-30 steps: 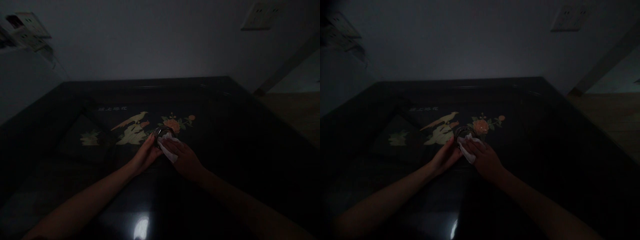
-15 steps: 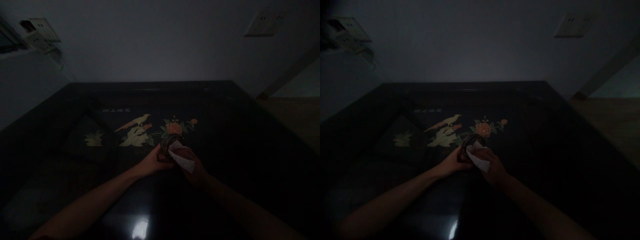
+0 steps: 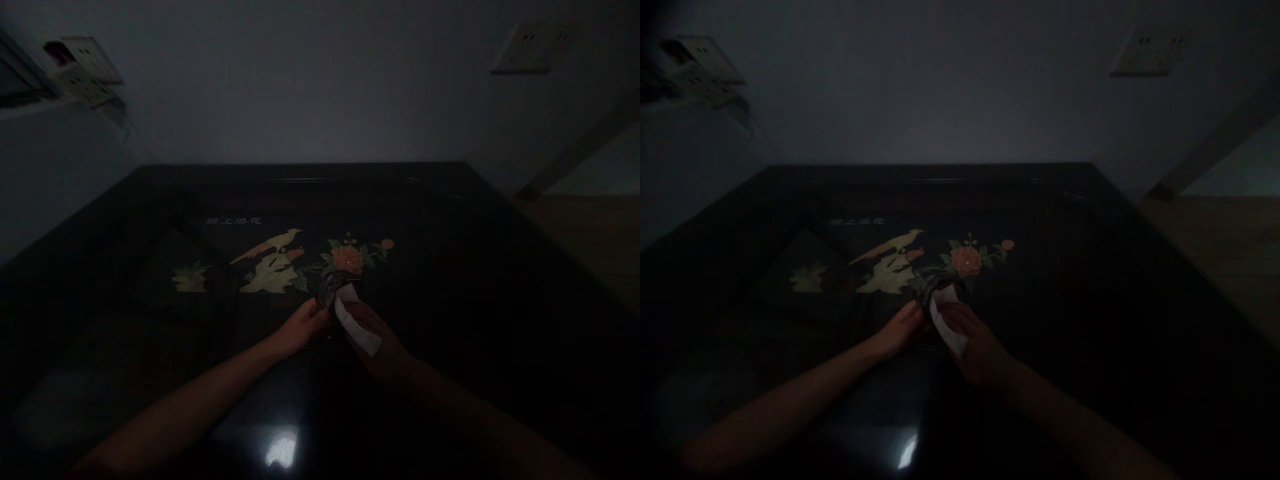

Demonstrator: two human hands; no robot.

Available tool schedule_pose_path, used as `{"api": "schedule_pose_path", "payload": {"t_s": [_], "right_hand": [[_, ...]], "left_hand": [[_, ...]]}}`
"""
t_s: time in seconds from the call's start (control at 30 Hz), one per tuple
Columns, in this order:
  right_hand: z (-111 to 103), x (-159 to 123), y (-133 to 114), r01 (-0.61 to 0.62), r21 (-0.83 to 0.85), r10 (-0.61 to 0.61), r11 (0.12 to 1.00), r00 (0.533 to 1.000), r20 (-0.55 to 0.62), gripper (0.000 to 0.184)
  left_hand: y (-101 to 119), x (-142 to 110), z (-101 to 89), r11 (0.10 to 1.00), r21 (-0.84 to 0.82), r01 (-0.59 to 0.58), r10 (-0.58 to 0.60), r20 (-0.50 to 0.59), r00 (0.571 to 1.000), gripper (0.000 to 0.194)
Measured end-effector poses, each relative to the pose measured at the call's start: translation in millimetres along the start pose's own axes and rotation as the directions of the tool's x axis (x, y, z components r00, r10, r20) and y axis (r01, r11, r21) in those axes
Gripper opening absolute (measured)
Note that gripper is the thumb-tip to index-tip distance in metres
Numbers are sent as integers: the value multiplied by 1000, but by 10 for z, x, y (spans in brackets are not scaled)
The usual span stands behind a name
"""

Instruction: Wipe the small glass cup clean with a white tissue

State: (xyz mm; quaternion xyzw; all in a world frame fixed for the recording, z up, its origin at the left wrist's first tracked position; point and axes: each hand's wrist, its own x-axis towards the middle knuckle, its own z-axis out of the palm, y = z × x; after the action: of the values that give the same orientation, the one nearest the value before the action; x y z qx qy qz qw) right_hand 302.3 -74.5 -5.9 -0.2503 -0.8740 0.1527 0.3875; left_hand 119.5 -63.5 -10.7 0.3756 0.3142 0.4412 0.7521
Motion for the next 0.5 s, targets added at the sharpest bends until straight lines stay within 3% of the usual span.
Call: {"api": "schedule_pose_path", "payload": {"t_s": [0.13, 0.3, 0.5], "right_hand": [[-113, 98, 25, 61, -181, -44, 982, 994, 95, 47], [-219, 141, 46, 82, -506, 45, 859, 971, 234, 46], [-140, 94, 79, 94, -567, 33, 818, 977, 211, 47]], "left_hand": [[-23, 80, 50, 981, -195, -12, 7, -26, 1000, 45], [28, 153, 72, 964, -263, -49, 41, -38, 998, 40], [51, 176, 76, 947, -322, -22, 3, -61, 998, 42]]}}
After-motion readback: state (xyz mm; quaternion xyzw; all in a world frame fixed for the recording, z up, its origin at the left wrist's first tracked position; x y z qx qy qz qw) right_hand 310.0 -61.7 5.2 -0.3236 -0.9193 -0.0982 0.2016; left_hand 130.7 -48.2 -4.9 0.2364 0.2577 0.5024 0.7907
